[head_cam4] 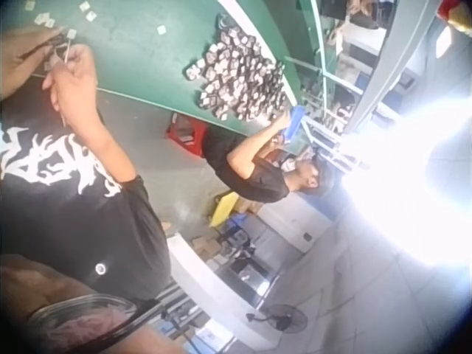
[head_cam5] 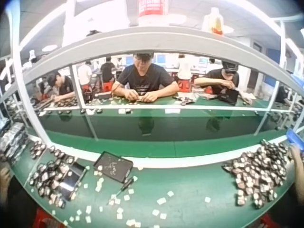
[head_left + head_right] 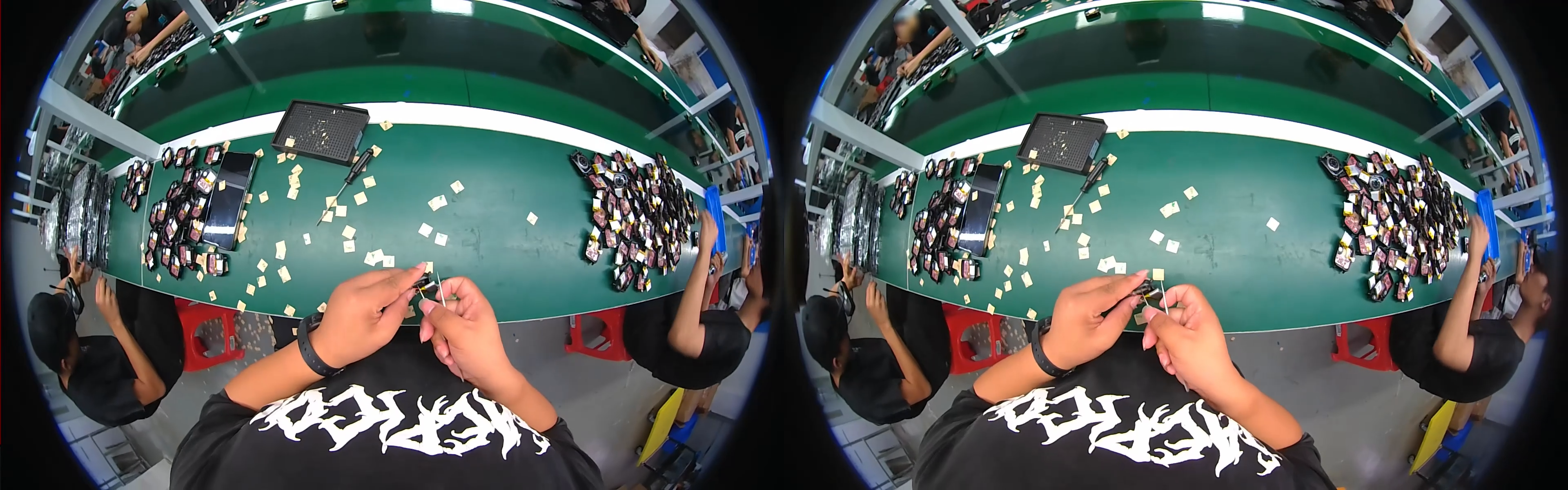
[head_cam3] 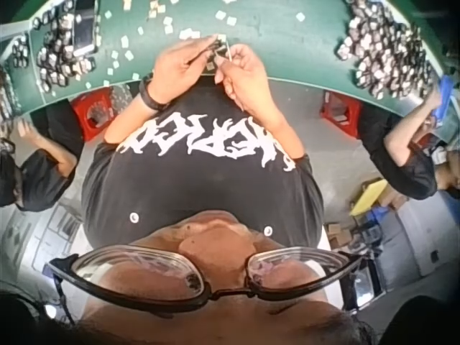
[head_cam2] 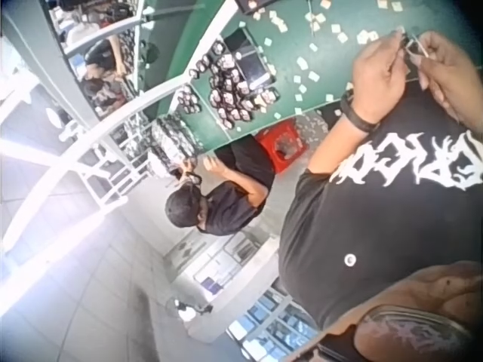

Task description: Assembling small electronic components at a factory workbench.

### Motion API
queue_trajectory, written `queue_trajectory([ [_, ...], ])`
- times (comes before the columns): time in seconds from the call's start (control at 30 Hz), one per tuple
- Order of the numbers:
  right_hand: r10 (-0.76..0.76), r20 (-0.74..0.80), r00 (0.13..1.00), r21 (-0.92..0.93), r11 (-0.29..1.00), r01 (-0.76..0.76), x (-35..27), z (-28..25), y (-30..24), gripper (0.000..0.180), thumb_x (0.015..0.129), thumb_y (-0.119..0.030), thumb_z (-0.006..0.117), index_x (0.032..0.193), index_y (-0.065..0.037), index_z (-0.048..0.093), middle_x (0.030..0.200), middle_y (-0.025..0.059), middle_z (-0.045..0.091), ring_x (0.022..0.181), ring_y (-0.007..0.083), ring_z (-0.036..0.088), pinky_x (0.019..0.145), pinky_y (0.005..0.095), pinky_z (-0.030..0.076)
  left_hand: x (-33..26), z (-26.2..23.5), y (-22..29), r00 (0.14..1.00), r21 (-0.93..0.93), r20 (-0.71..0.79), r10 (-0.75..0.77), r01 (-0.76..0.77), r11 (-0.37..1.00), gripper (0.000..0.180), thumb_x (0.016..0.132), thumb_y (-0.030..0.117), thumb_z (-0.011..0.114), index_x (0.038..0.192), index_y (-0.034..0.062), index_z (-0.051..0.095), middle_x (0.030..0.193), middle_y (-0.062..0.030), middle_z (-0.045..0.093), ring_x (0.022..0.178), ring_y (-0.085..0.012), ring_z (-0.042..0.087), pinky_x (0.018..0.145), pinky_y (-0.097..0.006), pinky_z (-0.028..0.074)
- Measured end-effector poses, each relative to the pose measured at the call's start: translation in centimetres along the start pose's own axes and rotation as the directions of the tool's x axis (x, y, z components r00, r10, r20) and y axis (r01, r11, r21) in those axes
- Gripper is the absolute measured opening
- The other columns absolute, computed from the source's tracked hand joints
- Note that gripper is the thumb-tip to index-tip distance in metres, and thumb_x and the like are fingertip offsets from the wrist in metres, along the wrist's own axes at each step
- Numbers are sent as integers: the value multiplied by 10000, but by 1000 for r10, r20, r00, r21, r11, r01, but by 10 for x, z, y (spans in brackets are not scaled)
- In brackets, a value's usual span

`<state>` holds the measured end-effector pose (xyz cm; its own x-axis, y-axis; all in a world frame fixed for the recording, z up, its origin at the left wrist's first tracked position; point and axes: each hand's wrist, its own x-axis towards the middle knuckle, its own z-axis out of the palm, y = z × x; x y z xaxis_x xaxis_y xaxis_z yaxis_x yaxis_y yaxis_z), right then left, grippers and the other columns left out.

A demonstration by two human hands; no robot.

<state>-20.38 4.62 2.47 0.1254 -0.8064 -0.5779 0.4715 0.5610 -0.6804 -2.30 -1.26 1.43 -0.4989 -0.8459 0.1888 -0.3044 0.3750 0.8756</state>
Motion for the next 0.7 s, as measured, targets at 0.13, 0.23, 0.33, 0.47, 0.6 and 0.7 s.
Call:
queue_trajectory([
  [0.13,-66,-46,997,-27,998,65,3,3,11,208,1001,-81,613,1057,-54,415,690,78,632,403,72,450,371,234,351,-1,-2,-5,997,-7,24,-68,68,998,414,887,-32,682,1296,35,686,945,-130,736,757,-171,697,670,-281,539],
  [0.23,-90,-83,992,-107,991,81,3,7,15,210,1008,-74,609,1066,-55,408,690,73,636,429,66,471,383,234,362,-2,-6,-1,959,-173,88,-268,280,944,410,907,-18,681,1315,27,672,967,-120,739,813,-127,704,695,-259,550],
  [0.33,-192,-103,976,-180,969,171,1,9,22,196,1010,-56,613,1060,-48,423,712,63,647,486,52,503,420,226,377,-3,-7,-6,941,-314,153,-300,334,889,407,942,-21,660,1348,-9,634,1029,-114,736,869,-108,700,749,-248,572],
  [0.47,-425,-79,902,-383,848,366,2,2,33,180,1008,-47,629,1038,-29,452,749,48,660,562,34,528,482,212,397,-1,-6,-4,851,-643,265,-454,507,574,398,968,-37,628,1365,-49,600,1088,-118,725,897,-121,705,802,-254,588],
  [0.6,-513,-66,856,-437,786,438,0,-4,36,184,1015,-76,637,1037,-19,464,741,52,669,566,34,529,504,204,404,0,-8,-4,862,-675,247,-442,481,560,401,971,-49,620,1371,-60,586,1102,-124,720,926,-127,706,828,-257,591],
  [0.7,-319,-97,943,-384,886,260,-10,-2,15,189,1024,-114,634,1031,-23,468,731,67,681,553,39,530,487,202,402,-1,-12,-2,896,-582,196,-398,433,688,393,962,-48,632,1354,-38,611,1095,-122,719,943,-127,702,823,-254,584],
])
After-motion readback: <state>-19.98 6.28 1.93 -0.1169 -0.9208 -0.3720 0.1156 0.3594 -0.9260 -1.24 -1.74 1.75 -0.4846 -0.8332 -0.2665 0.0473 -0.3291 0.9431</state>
